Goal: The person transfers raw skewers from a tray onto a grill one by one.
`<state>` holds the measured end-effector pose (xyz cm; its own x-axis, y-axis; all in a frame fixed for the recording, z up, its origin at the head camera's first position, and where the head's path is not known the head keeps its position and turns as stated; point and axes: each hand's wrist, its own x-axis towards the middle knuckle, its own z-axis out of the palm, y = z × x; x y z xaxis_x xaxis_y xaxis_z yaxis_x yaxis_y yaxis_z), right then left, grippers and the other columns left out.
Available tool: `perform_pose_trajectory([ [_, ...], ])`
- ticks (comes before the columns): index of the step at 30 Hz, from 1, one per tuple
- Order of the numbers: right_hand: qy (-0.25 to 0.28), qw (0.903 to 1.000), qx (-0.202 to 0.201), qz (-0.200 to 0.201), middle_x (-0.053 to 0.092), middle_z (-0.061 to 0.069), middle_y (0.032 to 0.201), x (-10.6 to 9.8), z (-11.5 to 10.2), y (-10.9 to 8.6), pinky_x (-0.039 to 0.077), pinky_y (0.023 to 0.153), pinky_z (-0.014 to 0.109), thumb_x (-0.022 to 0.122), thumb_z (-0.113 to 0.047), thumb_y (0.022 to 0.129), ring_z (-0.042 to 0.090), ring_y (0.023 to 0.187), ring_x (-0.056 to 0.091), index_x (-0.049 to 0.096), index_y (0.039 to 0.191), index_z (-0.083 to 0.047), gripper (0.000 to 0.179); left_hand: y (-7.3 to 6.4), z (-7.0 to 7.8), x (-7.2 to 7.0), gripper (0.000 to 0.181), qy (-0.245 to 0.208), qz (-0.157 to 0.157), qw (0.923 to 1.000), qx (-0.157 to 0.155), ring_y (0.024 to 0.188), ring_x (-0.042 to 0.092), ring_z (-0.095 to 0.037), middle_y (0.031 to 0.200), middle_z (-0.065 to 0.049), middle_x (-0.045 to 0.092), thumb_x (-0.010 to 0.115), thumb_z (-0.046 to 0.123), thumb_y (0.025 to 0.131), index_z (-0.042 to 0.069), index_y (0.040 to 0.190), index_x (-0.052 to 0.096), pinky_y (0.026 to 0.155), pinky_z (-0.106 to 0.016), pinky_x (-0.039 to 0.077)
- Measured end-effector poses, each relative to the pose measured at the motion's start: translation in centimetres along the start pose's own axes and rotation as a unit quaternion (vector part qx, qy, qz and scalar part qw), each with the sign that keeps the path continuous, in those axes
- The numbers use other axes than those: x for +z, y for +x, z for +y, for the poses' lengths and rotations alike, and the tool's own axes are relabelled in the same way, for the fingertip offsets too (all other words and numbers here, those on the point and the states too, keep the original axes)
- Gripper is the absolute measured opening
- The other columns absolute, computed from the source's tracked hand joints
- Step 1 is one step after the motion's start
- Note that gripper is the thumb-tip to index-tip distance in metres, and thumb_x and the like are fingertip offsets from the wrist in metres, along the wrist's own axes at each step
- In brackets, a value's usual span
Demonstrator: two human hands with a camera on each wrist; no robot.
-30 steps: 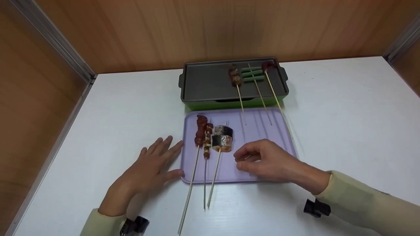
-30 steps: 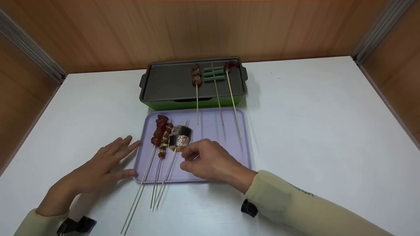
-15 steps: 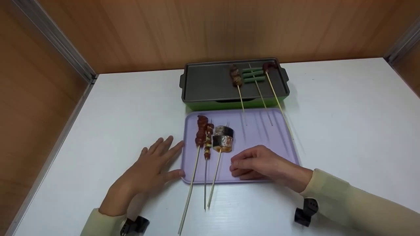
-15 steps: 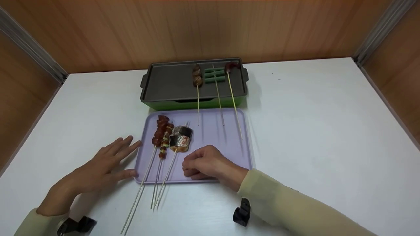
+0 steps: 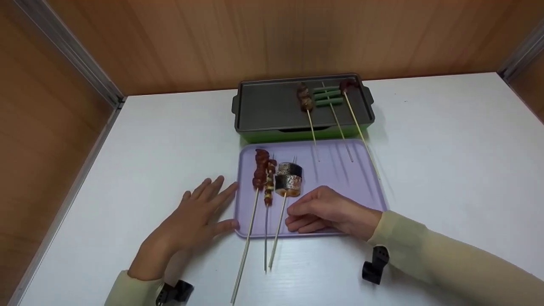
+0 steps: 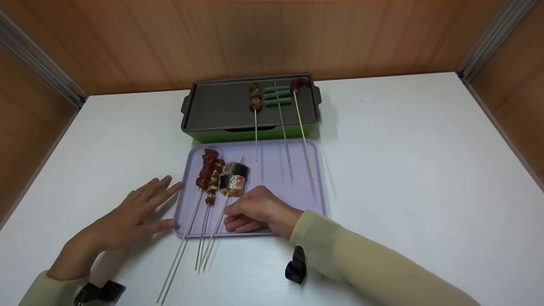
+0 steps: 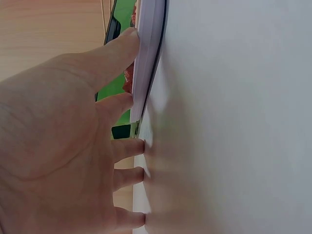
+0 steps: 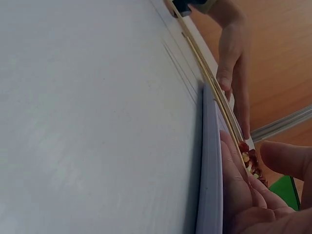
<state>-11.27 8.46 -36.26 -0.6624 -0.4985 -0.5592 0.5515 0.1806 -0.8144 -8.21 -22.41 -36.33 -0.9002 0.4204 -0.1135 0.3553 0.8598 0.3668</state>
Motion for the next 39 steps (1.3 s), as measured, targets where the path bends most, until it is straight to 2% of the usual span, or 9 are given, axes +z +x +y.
perform_pose_trajectory([
  [5,-0.064,0.9977,0.004,0.02,0.074,0.015,0.088,0.8,-0.3,0.7,0.058,0.067,0.029,0.078,-0.019,0.084,0.018,0.076,0.073,0.077,0.098,-0.001,0.023,-0.2,0.0,0.2,0.08,-0.005,0.003,1.0,-0.005,0.147,0.011,-0.041,0.162,-0.013,0.019,0.055,0.063,0.09,0.026,0.156,0.029,0.108,-0.072,0.012],
  [10,-0.126,0.9916,-0.005,0.031,0.074,0.013,0.08,1.6,-0.6,1.1,0.058,0.063,0.029,0.084,-0.024,0.078,0.016,0.069,0.072,0.079,0.087,-0.005,0.022,-0.3,-0.1,0.3,0.08,-0.013,0.004,0.9998,-0.011,0.147,0.011,-0.04,0.162,-0.012,0.019,0.055,0.064,0.09,0.027,0.156,0.03,0.108,-0.072,0.011],
  [14,-0.147,0.9884,-0.008,0.037,0.074,0.012,0.076,2.0,-0.7,1.4,0.058,0.061,0.029,0.086,-0.022,0.076,0.015,0.063,0.071,0.079,0.082,-0.004,0.02,-0.5,-0.1,0.3,0.078,-0.017,0.004,0.9998,-0.011,0.147,0.011,-0.04,0.162,-0.012,0.02,0.055,0.063,0.091,0.027,0.155,0.031,0.107,-0.073,0.011],
  [20,-0.156,0.9867,-0.013,0.046,0.073,0.012,0.074,2.3,-0.6,1.6,0.058,0.058,0.029,0.084,-0.016,0.077,0.014,0.061,0.07,0.079,0.082,-0.005,0.013,-0.6,-0.1,0.3,0.077,-0.021,0.005,0.9997,-0.014,0.147,0.011,-0.04,0.162,-0.012,0.021,0.055,0.063,0.091,0.027,0.155,0.031,0.107,-0.073,0.011],
  [31,-0.088,0.9942,-0.012,0.06,0.074,0.015,0.081,0.9,0.0,0.2,0.058,0.062,0.027,0.077,-0.009,0.082,0.016,0.067,0.072,0.075,0.092,0.001,0.014,-0.1,-0.1,0.2,0.079,-0.018,0.001,0.9998,-0.005,0.148,0.009,-0.038,0.162,-0.01,0.017,0.056,0.063,0.091,0.029,0.156,0.027,0.108,-0.072,0.009],
  [39,0.007,0.9992,-0.003,0.04,0.074,0.018,0.091,-0.7,0.2,-1.4,0.058,0.068,0.029,0.07,-0.008,0.088,0.022,0.081,0.073,0.063,0.107,0.008,0.026,0.0,0.0,0.0,0.079,-0.011,0.001,0.9999,-0.005,0.148,0.01,-0.039,0.162,-0.011,0.018,0.056,0.062,0.091,0.027,0.156,0.029,0.108,-0.072,0.01],
])
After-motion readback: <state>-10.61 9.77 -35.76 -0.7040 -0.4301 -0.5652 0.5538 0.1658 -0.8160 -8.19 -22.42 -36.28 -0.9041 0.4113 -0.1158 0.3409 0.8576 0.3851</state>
